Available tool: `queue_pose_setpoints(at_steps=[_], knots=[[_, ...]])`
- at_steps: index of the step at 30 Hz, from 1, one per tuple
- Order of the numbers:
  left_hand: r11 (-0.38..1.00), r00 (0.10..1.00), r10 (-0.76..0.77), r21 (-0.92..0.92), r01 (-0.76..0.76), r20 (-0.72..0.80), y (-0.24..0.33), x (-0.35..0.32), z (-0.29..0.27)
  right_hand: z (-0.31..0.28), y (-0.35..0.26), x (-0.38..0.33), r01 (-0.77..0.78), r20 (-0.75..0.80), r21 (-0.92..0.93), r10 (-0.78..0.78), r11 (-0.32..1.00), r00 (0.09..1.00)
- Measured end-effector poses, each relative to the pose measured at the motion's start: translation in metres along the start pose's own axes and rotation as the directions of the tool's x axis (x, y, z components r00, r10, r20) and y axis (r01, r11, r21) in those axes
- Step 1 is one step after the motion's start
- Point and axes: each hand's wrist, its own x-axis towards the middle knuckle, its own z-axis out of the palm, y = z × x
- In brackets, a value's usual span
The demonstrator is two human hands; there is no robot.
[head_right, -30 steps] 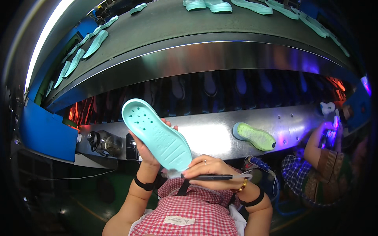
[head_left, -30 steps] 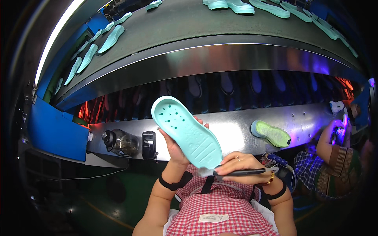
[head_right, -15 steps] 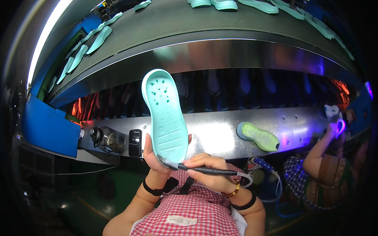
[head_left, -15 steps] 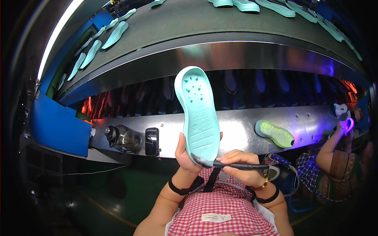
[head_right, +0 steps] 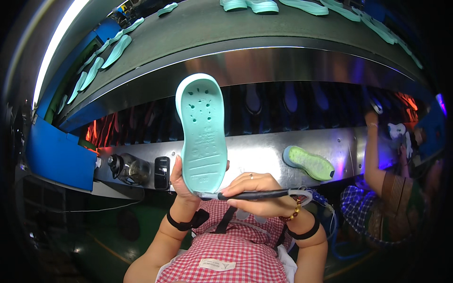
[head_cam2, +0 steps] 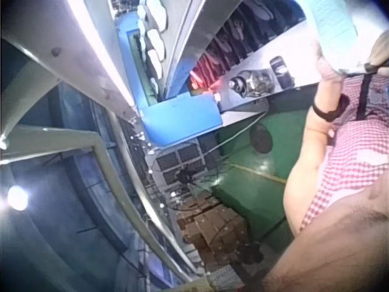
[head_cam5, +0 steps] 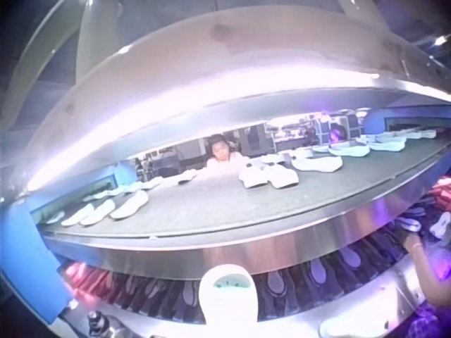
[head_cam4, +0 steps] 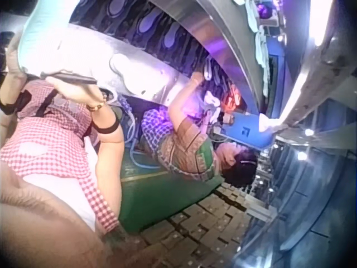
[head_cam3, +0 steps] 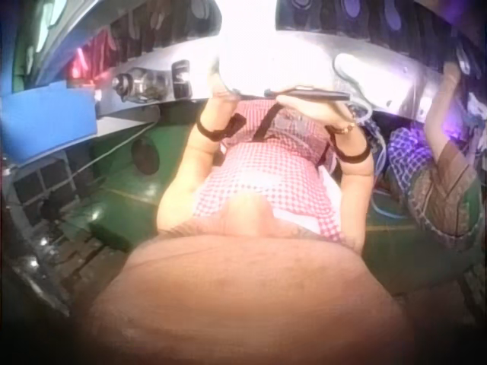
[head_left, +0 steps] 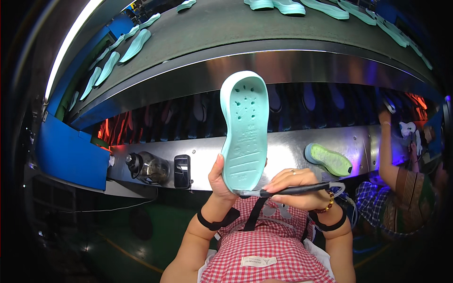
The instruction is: Apply glue to the bottom of shoe soles using a brush.
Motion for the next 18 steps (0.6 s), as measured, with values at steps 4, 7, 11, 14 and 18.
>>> queue_pose_setpoints(at_steps=[4, 7, 11, 14, 18], knots=[[0.992, 0.994, -0.057, -0.108, 0.066, 0.089, 0.004, 0.007, -0.006, 0.002, 0.001, -0.002, 0.05, -0.072, -0.117, -0.058, 0.992, 0.996], [0.881, 0.946, -0.261, -0.355, 0.314, 0.19, 0.008, 0.009, -0.006, 0.005, -0.009, -0.008, 0.09, 0.155, -0.03, -0.085, 0.995, 0.984], [0.844, 0.85, -0.496, -0.129, 0.52, 0.177, 0.015, 0.008, -0.023, -0.007, -0.01, -0.007, 0.026, 0.125, -0.168, -0.004, 0.986, 0.992], [0.778, 0.797, -0.603, 0.191, 0.598, -0.04, 0.019, 0.012, 0.0, -0.011, -0.014, -0.006, -0.001, 0.341, -0.122, 0.043, 0.993, 0.939], [0.701, 0.719, -0.694, 0.196, 0.686, -0.031, 0.024, 0.011, 0.001, -0.025, -0.012, -0.01, 0.038, 0.293, -0.203, 0.024, 0.978, 0.956]])
